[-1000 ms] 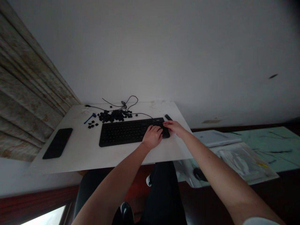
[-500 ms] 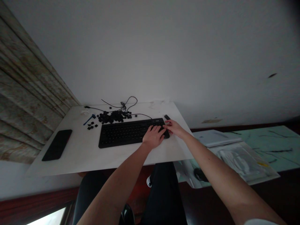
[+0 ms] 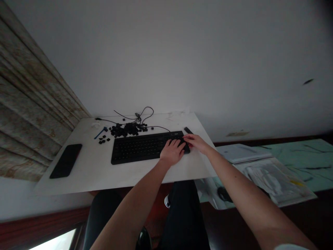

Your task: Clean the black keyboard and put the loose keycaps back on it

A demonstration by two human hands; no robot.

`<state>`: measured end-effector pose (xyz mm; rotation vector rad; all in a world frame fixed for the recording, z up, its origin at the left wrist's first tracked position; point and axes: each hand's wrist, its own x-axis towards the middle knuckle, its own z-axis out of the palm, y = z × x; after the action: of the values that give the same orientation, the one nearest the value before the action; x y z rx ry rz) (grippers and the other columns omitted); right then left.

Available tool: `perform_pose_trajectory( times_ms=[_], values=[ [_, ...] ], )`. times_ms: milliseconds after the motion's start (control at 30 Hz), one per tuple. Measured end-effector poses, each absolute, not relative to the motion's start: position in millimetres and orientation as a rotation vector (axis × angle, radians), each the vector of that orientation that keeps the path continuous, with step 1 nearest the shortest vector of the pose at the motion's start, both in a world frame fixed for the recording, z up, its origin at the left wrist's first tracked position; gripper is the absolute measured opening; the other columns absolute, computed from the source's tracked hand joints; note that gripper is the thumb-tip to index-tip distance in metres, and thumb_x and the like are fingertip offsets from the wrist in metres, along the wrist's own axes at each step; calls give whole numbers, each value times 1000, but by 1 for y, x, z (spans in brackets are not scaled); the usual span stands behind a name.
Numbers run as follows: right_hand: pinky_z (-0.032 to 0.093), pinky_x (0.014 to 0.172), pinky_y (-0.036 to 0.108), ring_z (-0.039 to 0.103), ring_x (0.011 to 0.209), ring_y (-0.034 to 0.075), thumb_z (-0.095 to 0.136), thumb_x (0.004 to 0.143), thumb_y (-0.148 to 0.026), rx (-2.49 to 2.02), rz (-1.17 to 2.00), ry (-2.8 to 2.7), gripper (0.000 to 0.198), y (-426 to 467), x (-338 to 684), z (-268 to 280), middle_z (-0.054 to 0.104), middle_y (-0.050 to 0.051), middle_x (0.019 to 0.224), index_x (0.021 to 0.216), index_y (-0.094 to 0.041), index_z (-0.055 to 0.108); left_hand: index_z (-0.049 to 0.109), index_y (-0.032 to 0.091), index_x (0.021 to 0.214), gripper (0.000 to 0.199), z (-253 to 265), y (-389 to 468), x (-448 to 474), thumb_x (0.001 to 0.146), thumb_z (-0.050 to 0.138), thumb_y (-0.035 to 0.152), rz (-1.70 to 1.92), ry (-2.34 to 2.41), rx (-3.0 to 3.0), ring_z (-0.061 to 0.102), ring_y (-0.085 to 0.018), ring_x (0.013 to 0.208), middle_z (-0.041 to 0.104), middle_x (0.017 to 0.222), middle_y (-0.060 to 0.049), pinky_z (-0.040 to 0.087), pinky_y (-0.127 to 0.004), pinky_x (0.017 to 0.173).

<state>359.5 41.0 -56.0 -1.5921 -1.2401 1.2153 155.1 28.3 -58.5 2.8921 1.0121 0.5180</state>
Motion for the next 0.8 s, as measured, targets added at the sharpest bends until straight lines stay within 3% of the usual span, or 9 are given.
perform_pose_trajectory(
  times_ms=[800],
  values=[
    [46, 46, 21, 58, 56, 12, 84, 70, -33, -1806, 1333, -1204, 38, 51, 358, -33, 66, 0, 70, 97, -21, 60, 50, 25, 140, 43, -58, 28, 154, 101, 38, 38, 507, 1001, 2882, 46, -26, 131, 53, 142, -9, 33, -50, 114]
  ],
)
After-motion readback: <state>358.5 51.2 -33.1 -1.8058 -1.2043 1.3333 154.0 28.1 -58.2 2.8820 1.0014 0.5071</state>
